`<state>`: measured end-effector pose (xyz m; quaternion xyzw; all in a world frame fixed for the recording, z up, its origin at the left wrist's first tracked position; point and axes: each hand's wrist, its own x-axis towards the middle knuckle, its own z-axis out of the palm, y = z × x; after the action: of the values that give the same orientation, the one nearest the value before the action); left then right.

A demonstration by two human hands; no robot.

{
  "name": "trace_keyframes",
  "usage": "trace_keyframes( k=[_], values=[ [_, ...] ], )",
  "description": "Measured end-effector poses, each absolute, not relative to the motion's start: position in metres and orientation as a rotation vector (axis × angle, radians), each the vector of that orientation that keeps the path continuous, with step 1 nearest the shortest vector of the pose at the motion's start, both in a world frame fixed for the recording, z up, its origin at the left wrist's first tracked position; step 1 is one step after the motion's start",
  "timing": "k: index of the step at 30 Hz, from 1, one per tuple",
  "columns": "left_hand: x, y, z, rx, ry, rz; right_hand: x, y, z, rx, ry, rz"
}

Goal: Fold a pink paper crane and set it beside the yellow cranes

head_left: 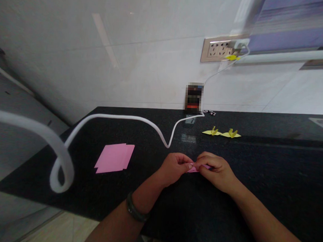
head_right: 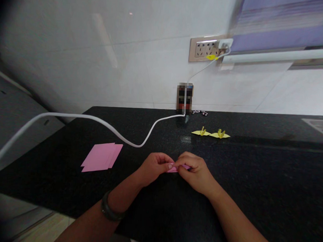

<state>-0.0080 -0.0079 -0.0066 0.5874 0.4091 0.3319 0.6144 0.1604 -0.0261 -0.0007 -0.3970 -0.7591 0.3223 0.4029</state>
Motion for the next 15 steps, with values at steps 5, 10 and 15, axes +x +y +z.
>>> trace_keyframes(
  k=[5, 10, 15],
  values=[
    [-0.0088, -0.0087, -0.0015, 1.240, 0.871, 0.736, 0.1599, -0.0266, 0.0002, -0.998, -1.907, 0.791],
    [-0.0094, -0.0087, 0.0017, 1.193, 0.841, 0.736, 0.1597, -0.0262, 0.0007, -1.000, -1.897, 0.750],
    [-0.0084, -0.0088, -0.0018, 1.266, 0.916, 0.817, 0.1568, -0.0280, 0.0034, -1.034, -1.887, 0.790]
  ],
)
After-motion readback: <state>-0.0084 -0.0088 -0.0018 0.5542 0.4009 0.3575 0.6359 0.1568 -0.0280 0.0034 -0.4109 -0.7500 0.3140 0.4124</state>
